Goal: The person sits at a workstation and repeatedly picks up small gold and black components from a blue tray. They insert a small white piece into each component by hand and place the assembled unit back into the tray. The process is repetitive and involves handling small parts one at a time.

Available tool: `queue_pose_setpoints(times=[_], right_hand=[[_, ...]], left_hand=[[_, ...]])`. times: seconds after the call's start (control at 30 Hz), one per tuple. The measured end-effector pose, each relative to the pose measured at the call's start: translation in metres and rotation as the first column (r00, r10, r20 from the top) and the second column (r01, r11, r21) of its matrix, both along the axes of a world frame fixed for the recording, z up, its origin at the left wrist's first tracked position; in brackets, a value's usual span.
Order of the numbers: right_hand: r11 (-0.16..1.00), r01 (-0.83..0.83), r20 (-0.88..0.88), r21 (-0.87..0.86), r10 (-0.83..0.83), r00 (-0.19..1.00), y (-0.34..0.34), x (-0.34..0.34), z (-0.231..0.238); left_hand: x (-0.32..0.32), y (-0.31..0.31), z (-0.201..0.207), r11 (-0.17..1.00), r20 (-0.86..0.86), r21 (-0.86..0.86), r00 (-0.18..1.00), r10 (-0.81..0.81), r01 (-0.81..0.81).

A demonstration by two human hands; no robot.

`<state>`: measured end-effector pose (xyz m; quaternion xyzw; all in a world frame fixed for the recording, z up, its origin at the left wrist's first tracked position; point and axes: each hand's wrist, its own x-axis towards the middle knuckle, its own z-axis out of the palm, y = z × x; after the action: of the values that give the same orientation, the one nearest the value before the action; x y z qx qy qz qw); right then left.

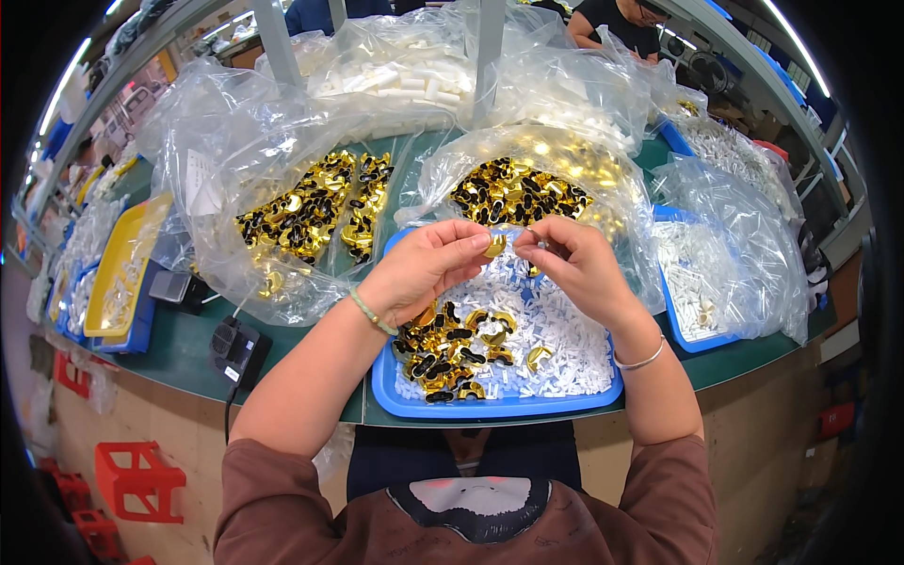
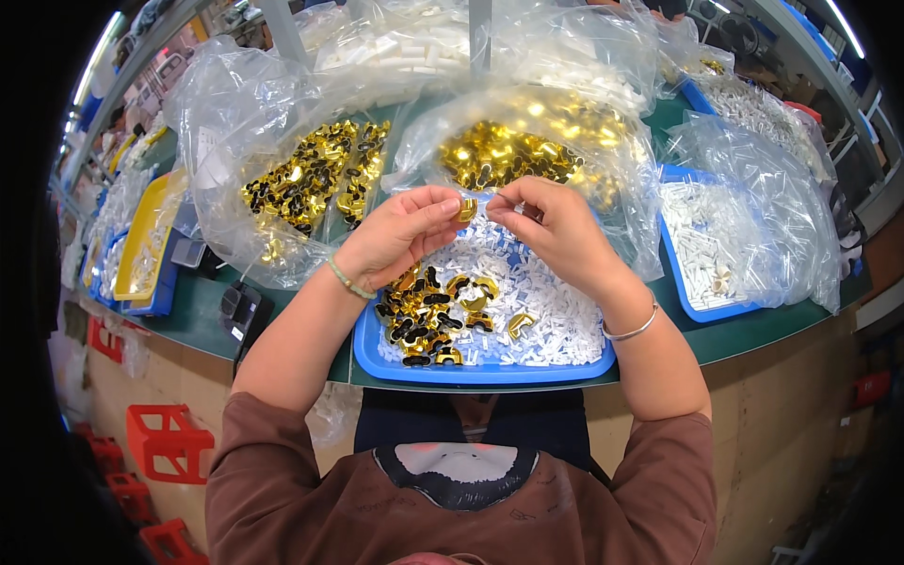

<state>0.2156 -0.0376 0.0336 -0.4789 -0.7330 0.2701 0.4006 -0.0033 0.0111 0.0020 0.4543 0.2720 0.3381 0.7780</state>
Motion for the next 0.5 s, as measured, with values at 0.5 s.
queue_pose_setpoints(times=[0.5], right_hand=[[0.949,0.01,-0.104,0.314,0.024,0.994,-0.002,-0.011,-0.005]], left_hand=[[0.007,-0.008,0.004,0.984,0.159,-0.06,0.975,-0.157,0.169]])
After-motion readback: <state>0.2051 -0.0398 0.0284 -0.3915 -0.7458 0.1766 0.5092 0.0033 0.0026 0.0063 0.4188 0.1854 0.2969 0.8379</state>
